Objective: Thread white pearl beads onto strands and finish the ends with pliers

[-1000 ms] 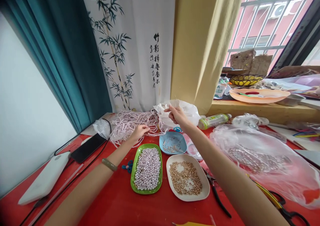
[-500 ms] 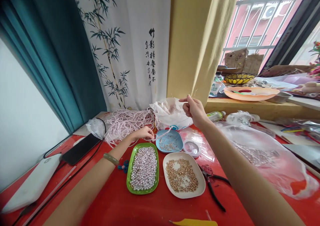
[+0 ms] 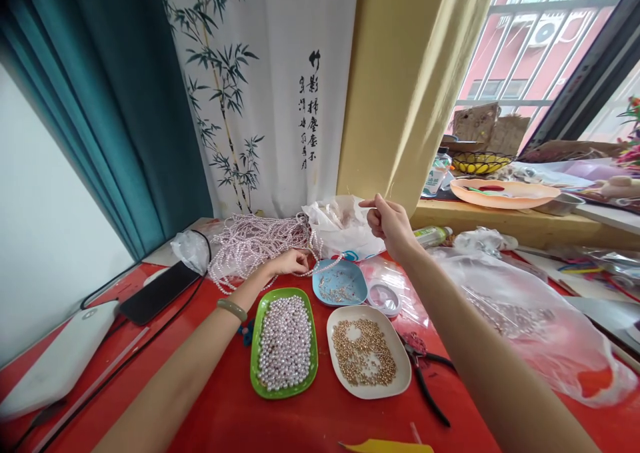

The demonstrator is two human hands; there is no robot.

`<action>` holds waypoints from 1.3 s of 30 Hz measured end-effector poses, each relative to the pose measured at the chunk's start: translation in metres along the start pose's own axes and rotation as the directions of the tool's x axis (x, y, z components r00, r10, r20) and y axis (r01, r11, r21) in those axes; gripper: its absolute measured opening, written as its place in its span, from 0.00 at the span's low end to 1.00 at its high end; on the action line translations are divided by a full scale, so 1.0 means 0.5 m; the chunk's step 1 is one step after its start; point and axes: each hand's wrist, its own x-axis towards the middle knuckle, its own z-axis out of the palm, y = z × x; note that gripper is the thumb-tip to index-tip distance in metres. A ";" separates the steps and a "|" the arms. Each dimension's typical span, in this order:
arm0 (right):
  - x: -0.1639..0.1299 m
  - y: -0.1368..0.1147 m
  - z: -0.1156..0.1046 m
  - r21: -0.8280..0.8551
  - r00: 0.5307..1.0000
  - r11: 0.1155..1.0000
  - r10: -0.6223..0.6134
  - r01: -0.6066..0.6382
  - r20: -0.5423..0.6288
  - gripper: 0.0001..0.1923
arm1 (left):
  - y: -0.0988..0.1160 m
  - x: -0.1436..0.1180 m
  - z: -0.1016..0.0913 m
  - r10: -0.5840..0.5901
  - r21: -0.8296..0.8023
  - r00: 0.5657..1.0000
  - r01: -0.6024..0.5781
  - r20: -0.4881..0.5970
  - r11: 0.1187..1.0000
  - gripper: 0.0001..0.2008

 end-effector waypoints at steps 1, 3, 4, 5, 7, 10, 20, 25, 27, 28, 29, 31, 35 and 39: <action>-0.003 0.003 0.003 -0.004 1.000 1.000 0.001 -0.001 0.002 0.17 | -0.004 0.000 0.001 0.023 0.008 0.999 -0.023 -0.043 1.000 0.03; -0.008 0.016 0.007 -0.003 1.000 1.000 0.006 -0.006 0.007 0.16 | -0.012 0.000 0.003 0.071 0.033 0.990 -0.068 -0.125 0.997 0.03; -0.010 0.024 0.008 0.000 1.000 1.000 0.013 -0.013 0.011 0.16 | -0.015 0.000 0.003 0.093 0.049 0.982 -0.086 -0.162 0.995 0.04; -0.012 0.034 0.008 0.006 1.000 1.000 0.023 -0.023 0.014 0.16 | -0.018 -0.001 0.005 0.112 0.066 0.974 -0.101 -0.197 0.993 0.04; -0.015 0.054 0.006 0.019 0.998 0.998 0.053 -0.053 0.015 0.16 | -0.022 -0.002 0.009 0.141 0.094 0.957 -0.120 -0.254 0.988 0.06; -0.018 0.083 -0.004 0.021 0.994 0.994 0.108 -0.109 0.010 0.16 | -0.020 -0.007 0.018 0.200 0.148 0.918 -0.157 -0.343 0.976 0.08; -0.021 0.144 0.020 -0.079 0.976 0.978 0.198 -0.191 0.092 0.17 | 0.005 -0.024 -0.011 0.079 -0.052 0.657 -0.179 -0.750 0.983 0.04; -0.012 0.151 0.093 -0.061 0.960 0.980 0.199 -0.190 0.197 0.19 | 0.001 -0.017 -0.045 -0.272 -0.516 0.534 -0.382 -0.800 0.767 0.05; -0.004 0.147 0.128 -0.080 0.959 0.985 0.166 -0.151 0.231 0.19 | 0.008 -0.021 -0.053 -0.307 -0.621 0.602 -0.426 -0.737 0.657 0.07; 0.001 0.146 0.145 -0.106 0.960 0.987 0.144 -0.122 0.239 0.20 | 0.013 -0.024 -0.055 -0.298 -0.652 0.643 -0.424 -0.706 0.629 0.08; 0.007 0.144 0.163 -0.136 0.963 0.987 0.121 -0.090 0.242 0.20 | 0.019 -0.027 -0.056 -0.280 -0.670 0.680 -0.415 -0.677 0.615 0.09; 0.019 0.144 0.194 -0.184 0.968 0.982 0.081 -0.037 0.240 0.20 | 0.030 -0.034 -0.055 -0.235 -0.687 0.743 -0.384 -0.626 0.616 0.11; 0.042 0.153 0.235 -0.168 0.973 0.985 0.016 0.024 0.231 0.18 | 0.038 -0.038 -0.052 -0.138 -0.652 0.800 -0.361 -0.584 0.667 0.12; 0.047 0.159 0.243 -0.113 0.977 0.993 -0.014 0.038 0.211 0.16 | 0.039 -0.040 -0.046 -0.128 -0.661 0.808 -0.366 -0.575 0.655 0.11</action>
